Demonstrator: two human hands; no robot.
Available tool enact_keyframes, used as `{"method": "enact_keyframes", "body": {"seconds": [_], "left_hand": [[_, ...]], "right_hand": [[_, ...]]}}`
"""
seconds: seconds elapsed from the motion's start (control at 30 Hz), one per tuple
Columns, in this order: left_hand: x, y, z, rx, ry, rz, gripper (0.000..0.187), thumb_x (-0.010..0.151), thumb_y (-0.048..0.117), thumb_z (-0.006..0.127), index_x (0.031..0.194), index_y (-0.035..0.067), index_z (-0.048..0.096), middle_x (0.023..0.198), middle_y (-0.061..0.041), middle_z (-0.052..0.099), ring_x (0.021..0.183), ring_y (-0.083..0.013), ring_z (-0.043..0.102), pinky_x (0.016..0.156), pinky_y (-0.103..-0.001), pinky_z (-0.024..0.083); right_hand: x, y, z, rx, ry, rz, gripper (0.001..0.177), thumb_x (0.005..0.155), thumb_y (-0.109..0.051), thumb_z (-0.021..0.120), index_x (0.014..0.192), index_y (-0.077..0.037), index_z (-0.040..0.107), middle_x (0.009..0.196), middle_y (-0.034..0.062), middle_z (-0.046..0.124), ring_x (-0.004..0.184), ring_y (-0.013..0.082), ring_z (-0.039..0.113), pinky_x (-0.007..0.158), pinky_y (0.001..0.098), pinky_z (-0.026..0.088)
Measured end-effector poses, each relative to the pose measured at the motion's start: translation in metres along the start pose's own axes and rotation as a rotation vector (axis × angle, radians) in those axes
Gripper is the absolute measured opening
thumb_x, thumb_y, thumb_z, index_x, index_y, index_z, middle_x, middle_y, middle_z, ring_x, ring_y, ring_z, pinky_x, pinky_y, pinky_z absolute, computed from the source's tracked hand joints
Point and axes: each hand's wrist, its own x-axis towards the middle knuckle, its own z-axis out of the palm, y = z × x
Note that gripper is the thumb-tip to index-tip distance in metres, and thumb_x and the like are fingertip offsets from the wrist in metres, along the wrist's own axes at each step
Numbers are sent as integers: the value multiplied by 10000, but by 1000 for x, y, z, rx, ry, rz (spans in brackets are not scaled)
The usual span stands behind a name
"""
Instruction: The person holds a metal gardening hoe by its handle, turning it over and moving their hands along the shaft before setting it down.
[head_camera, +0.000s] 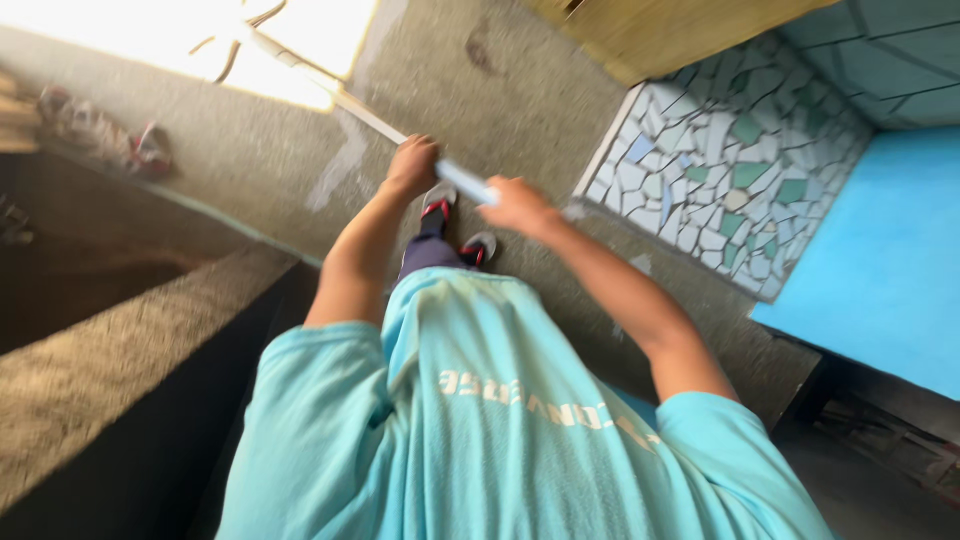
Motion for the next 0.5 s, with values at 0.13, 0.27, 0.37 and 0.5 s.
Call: {"method": "enact_keyframes", "body": {"seconds": [0.13,0.27,0.37,0.5], "left_hand": [[-24,-35,-27,4,38,-59,128,796,34,701,917,68,676,1004,-150,650,1084,-377,600,1033,-462,469],[-26,-33,-33,9,-32,-115,130,822,85,695,952,81,706,1038,-150,665,1106,-370,605,1027,-465,461],[-15,-14,-24,80,-114,-143,168,834,138,710,996,96,716,1070,-148,673,1142,-354,604,1070,-485,428],[11,14,-6,22,-267,-178,357,776,225,771,1102,100,697,1154,-146,658,1212,-338,577,1072,-459,424]], "right_hand": [[35,-41,32,-129,-160,12,526,840,-375,735,1226,-47,593,1021,252,730,932,424,722,810,513,582],[49,-31,50,-99,-183,-50,570,841,-334,710,1287,-25,535,1042,275,727,945,442,721,828,515,577],[52,4,54,-125,-235,-53,626,831,-365,723,1308,-22,508,1051,288,717,969,450,713,848,514,573],[56,69,43,-115,-265,-17,584,801,-409,737,1250,-69,582,1061,244,726,996,408,713,870,497,565]]}}
